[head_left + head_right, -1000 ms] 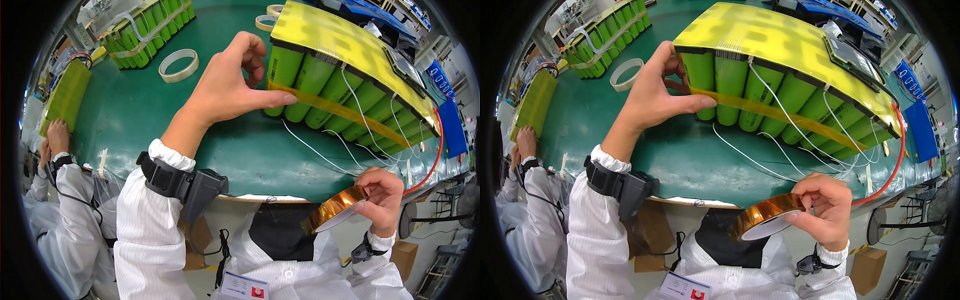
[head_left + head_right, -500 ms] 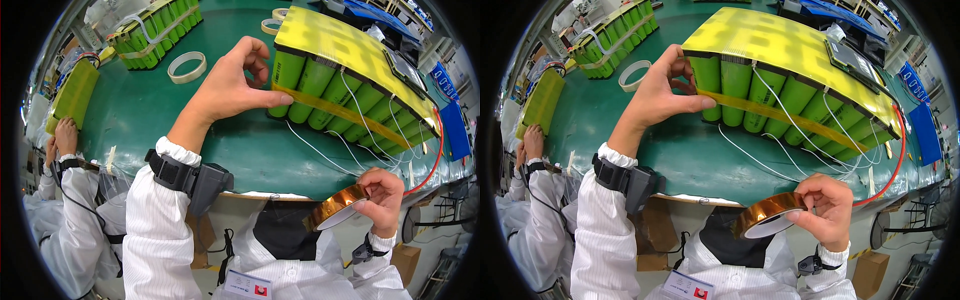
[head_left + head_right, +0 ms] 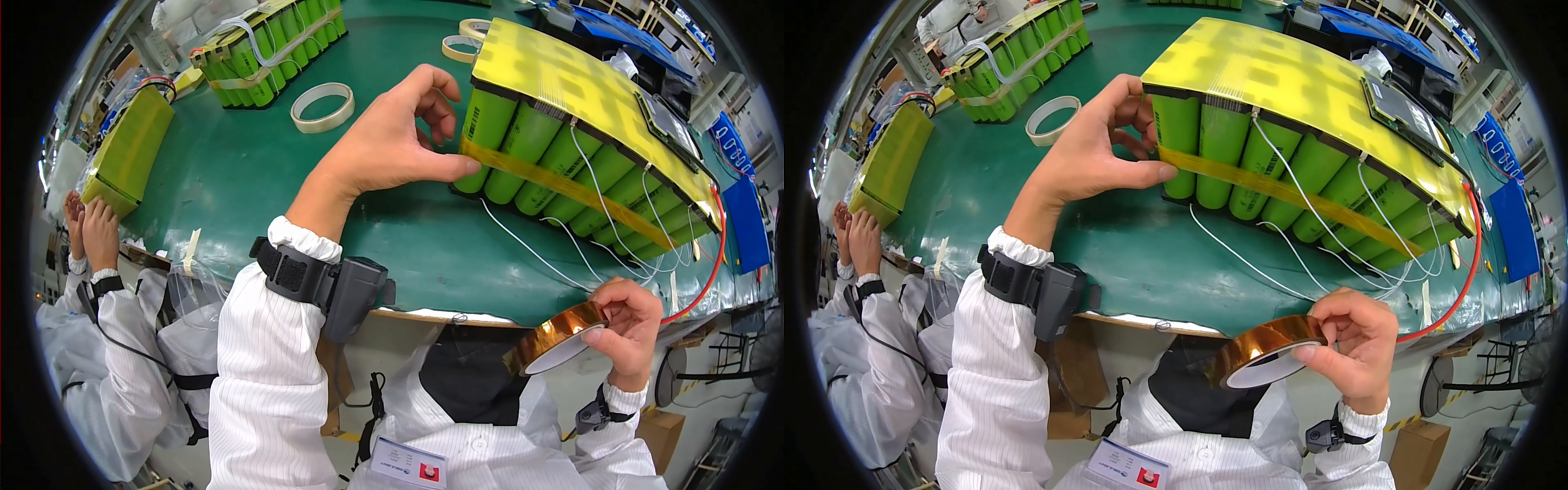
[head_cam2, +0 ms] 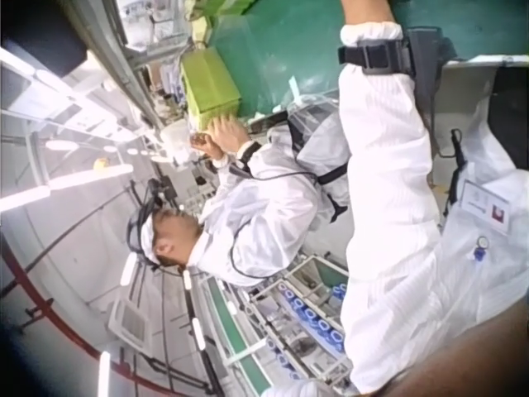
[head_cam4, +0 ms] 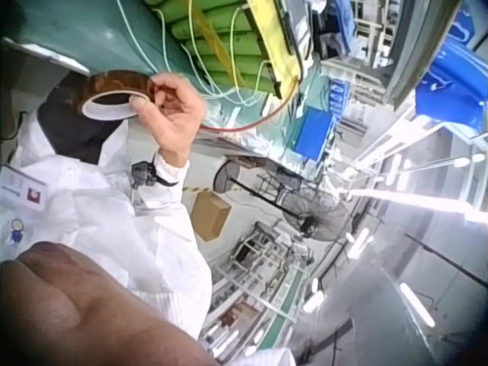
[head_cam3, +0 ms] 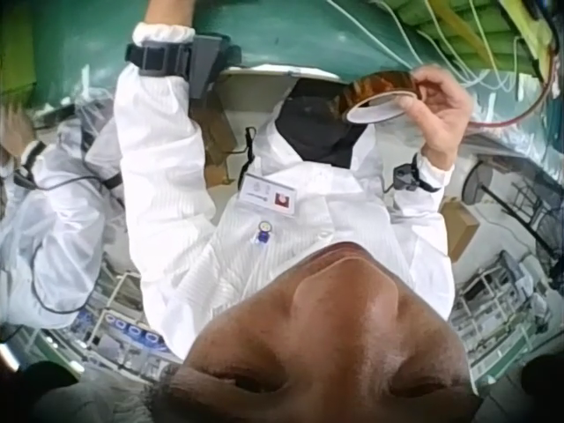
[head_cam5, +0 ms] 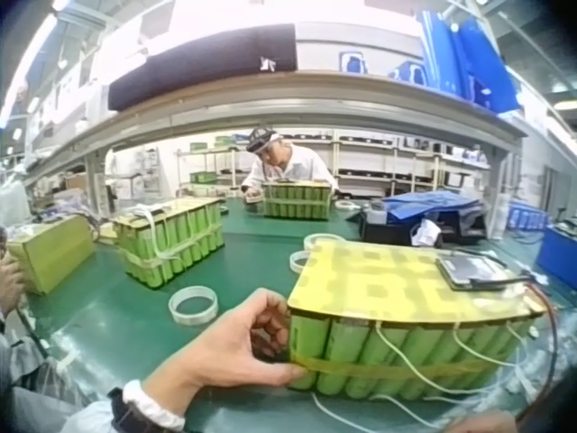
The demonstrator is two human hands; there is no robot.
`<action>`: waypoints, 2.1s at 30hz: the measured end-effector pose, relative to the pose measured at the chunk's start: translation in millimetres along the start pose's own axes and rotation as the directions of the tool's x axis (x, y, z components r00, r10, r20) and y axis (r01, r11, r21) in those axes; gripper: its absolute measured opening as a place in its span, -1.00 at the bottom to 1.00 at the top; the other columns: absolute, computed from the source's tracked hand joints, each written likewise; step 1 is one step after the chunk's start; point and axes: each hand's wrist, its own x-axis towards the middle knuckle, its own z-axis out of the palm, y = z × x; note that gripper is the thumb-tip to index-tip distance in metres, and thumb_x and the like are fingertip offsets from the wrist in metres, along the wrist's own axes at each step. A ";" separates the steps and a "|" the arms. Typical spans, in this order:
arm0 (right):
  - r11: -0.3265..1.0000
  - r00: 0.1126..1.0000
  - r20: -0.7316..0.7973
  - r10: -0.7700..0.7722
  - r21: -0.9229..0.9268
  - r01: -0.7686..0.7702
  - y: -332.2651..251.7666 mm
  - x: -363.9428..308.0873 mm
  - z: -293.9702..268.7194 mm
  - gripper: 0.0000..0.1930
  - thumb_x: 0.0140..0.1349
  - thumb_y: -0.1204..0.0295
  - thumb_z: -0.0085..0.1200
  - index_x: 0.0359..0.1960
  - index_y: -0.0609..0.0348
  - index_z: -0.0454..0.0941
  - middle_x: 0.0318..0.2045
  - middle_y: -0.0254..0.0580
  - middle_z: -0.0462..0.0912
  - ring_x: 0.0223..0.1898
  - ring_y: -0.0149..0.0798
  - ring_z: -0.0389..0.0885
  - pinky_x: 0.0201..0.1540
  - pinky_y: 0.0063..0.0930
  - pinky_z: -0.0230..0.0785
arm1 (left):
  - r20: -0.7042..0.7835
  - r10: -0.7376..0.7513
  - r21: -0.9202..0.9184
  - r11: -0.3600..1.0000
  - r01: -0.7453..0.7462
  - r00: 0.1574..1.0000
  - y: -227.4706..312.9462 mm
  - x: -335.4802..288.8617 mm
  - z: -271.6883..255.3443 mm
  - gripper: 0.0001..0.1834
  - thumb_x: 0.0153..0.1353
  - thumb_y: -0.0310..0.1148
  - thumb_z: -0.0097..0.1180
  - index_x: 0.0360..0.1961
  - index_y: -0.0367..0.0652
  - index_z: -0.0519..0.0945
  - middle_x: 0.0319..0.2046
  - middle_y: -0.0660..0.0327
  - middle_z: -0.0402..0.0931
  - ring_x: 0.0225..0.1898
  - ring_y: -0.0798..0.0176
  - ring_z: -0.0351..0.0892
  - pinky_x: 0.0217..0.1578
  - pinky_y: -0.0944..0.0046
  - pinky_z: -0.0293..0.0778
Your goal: Apply adhesive tape and organize wiring on a large battery pack assembly.
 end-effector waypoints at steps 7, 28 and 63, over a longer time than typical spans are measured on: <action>1.000 1.000 -0.009 0.003 0.006 -0.003 2.8 0.2 -0.2 -0.61 -0.25 0.51 0.41 -0.35 0.41 0.53 -0.44 -0.20 0.51 -0.59 -0.55 0.26 -0.49 -0.69 0.11 | 0.050 -0.016 0.018 1.000 0.015 0.999 1.5 -0.3 -2.7 -0.39 -0.12 -0.39 0.38 -0.03 -0.18 0.35 -0.33 0.30 0.49 -0.25 0.39 0.50 -0.23 0.35 0.47; 0.991 0.994 0.112 -0.011 0.130 -0.003 -5.2 1.8 -1.0 -0.74 -0.06 0.63 0.35 -0.31 0.34 0.55 -0.44 -0.32 0.55 -0.58 -0.63 0.29 -0.49 -0.71 0.18 | -0.078 0.002 0.046 0.999 0.001 0.997 -10.1 -2.9 -12.1 -0.69 0.11 -0.57 0.11 -0.10 -0.22 0.39 -0.37 0.31 0.48 -0.30 0.49 0.46 -0.31 0.47 0.38; 0.811 0.744 -0.666 -0.054 0.405 0.422 10.4 -89.3 -142.1 -0.75 0.23 0.36 0.18 -0.16 0.23 0.48 -0.35 -0.34 0.57 -0.68 -0.71 0.22 -0.72 -0.81 0.12 | -0.182 0.048 0.372 0.928 0.023 0.982 49.9 -5.9 -23.8 -0.79 0.21 -0.57 0.12 -0.12 -0.30 0.47 -0.39 0.28 0.51 -0.37 0.47 0.49 -0.36 0.48 0.44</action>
